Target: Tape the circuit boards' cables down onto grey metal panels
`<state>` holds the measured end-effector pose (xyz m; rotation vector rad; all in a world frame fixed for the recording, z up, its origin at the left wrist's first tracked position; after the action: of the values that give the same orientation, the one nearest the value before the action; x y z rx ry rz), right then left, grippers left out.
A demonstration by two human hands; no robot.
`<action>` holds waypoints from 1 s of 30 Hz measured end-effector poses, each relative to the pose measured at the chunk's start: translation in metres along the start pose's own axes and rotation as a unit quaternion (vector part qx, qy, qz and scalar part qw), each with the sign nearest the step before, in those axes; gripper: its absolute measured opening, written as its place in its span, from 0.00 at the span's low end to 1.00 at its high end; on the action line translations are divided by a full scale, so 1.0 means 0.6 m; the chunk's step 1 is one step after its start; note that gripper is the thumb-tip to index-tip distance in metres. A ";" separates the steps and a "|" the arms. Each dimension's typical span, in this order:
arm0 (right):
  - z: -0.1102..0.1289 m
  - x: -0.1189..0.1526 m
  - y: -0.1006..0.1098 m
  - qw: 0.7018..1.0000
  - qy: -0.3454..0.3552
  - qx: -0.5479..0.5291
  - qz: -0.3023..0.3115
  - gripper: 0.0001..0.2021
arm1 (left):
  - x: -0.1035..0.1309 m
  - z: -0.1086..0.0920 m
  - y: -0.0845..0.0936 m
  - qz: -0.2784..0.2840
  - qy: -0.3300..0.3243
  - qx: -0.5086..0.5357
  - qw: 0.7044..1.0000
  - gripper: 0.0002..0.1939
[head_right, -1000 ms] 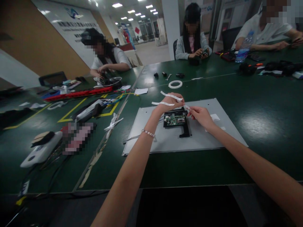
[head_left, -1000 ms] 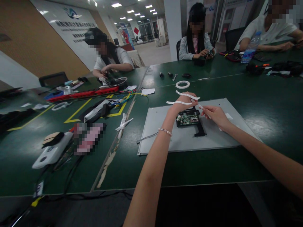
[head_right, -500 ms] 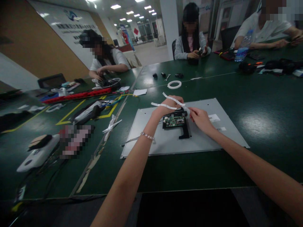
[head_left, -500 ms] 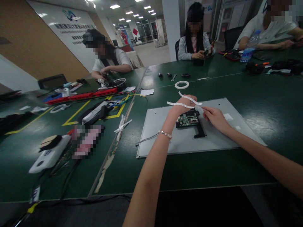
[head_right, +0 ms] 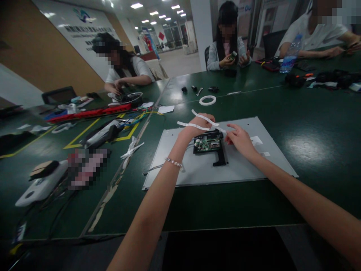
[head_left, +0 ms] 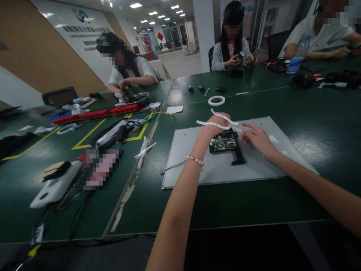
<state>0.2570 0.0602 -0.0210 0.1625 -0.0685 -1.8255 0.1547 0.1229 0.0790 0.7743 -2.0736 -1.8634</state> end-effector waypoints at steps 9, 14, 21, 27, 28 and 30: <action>0.020 0.011 0.000 0.994 0.018 0.105 0.001 0.16 | -0.005 0.022 -0.021 -0.008 0.043 -0.023 0.999 0.08; 0.024 0.011 0.001 0.986 0.015 0.166 -0.010 0.15 | -0.012 0.029 -0.060 0.022 0.039 -0.051 0.998 0.08; 0.009 -0.003 -0.007 0.984 -0.023 0.178 0.008 0.11 | -0.016 0.042 -0.079 0.030 0.051 -0.072 0.996 0.09; -0.004 -0.012 -0.016 0.986 -0.057 0.148 0.043 0.07 | -0.014 0.040 -0.081 0.029 0.054 -0.094 0.994 0.10; -0.005 -0.013 -0.017 0.986 -0.057 0.151 0.046 0.07 | -0.014 0.040 -0.083 0.029 0.051 -0.100 0.993 0.10; -0.010 -0.016 -0.018 0.985 -0.061 0.152 0.052 0.06 | -0.014 0.039 -0.085 0.024 0.041 -0.105 0.993 0.09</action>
<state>0.2498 0.0726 -0.0274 0.2565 -0.4351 -1.7114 0.1609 0.1451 0.0270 0.7278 -1.7959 -1.9491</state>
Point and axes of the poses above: each hand's wrist, its own x-axis away from the middle knuckle, its own y-axis out of the back of the hand, z = x × y, the point moved 10 cm from there along -x, towards the middle knuckle, and after that the axes turned 3 degrees about -x, right-handed, at the moved point
